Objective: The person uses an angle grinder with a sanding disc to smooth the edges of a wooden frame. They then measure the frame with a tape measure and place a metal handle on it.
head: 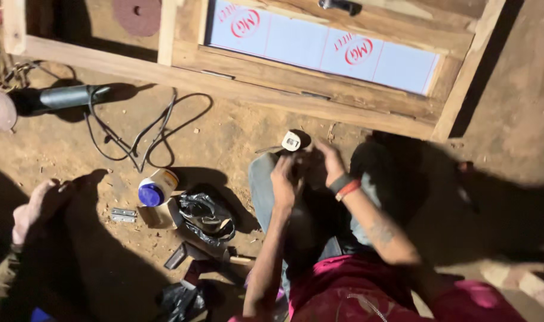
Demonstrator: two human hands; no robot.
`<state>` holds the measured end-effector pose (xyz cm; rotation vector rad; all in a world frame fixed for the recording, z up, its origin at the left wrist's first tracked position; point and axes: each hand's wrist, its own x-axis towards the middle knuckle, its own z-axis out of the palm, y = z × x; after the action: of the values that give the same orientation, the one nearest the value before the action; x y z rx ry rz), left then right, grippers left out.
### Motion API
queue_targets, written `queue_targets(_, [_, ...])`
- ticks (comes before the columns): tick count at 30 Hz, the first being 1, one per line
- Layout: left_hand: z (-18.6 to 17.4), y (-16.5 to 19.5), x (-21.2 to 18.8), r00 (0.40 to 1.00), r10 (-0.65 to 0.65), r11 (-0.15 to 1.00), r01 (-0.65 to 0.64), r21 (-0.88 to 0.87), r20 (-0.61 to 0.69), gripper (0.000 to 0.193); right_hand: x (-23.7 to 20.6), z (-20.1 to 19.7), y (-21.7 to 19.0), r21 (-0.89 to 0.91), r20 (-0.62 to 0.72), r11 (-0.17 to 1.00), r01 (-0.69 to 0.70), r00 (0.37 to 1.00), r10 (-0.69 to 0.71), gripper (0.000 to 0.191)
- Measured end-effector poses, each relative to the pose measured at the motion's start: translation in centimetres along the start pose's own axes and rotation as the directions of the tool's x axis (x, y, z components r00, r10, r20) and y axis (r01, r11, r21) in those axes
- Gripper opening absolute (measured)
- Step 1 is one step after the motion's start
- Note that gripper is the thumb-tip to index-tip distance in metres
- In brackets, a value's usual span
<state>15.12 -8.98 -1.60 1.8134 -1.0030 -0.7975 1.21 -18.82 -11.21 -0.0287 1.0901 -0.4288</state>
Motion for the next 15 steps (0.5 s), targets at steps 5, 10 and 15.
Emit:
queue_targets(5, [3.9,-4.4,5.4,0.99,-0.138,0.932,0.123,0.341,0.02,0.045,5.3,-0.8,-12.6,-0.275,-0.093,0.852,0.446,0.87,-0.485,0.032])
queue_targets(10, [8.1,-9.7,7.6,0.974,-0.206,0.657,0.067,0.751,0.093,0.047,8.2,0.1,-18.8,-0.446,0.077,0.668,0.596,0.769,-0.635,0.022])
queue_targets(15, [7.1,-9.5,6.9,0.917,-0.358,0.889,0.277,0.364,0.177,0.052,8.1,0.7,-14.6,-0.639,0.256,0.55,0.537,0.823,-0.507,0.021])
